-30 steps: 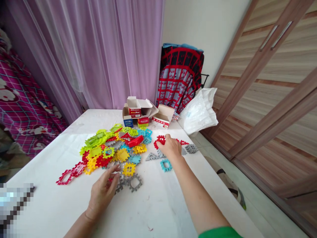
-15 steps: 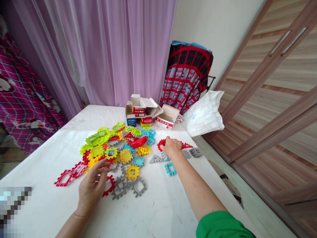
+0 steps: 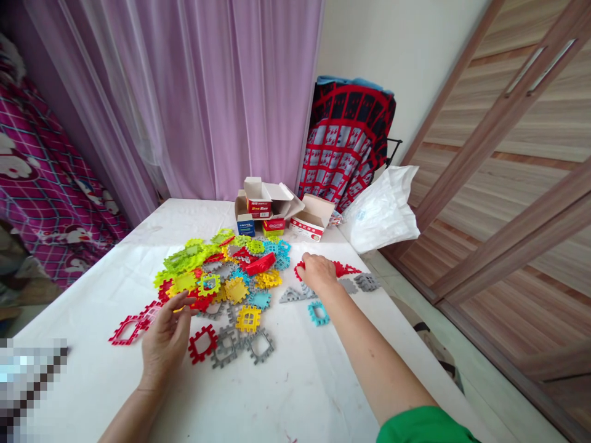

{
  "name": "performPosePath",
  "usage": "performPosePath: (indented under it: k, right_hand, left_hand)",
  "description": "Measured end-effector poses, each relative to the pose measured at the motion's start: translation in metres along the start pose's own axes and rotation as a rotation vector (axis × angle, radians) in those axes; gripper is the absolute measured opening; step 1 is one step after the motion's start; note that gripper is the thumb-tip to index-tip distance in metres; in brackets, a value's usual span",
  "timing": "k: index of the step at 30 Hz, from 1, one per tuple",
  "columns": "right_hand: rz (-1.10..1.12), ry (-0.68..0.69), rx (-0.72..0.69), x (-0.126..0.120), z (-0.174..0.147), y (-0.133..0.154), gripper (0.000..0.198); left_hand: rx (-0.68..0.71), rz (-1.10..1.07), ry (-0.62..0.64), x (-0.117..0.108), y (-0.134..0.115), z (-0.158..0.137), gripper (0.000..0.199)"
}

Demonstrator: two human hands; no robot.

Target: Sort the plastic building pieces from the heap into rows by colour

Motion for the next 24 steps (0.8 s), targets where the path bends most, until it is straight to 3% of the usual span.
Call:
performPosePath:
  k: [6, 11, 16, 24]
  right_hand:
    - [0.081, -0.134, -0.313, -0.012, -0.008, 0.054, 0.034]
    - [0.096, -0.227, -0.362, -0.018, -0.005, 0.086, 0.036]
    - [0.090, -0.257, -0.426, -0.014, 0.007, 0.097, 0.039]
    - [0.035, -0.265, -0.518, -0.008, 0.019, 0.099, 0.020]
  left_hand:
    - [-0.041, -0.003, -0.026, -0.003, 0.006, 0.002, 0.034]
    - [-0.045, 0.005, -0.022, -0.003, 0.007, 0.003, 0.034]
    - [-0.036, -0.010, -0.008, -0.002, 0.011, 0.003, 0.035]
    - [-0.022, 0.015, 0.016, -0.002, 0.015, 0.003, 0.036]
Point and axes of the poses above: each hand's wrist, its own z-axis towards the middle knuckle, its own x-axis out of the palm, y = z × x, the point moved 5 cm from there along z, towards the middle knuckle, and after that the axes turned 10 degrees about -z, right-handed, at the moved point
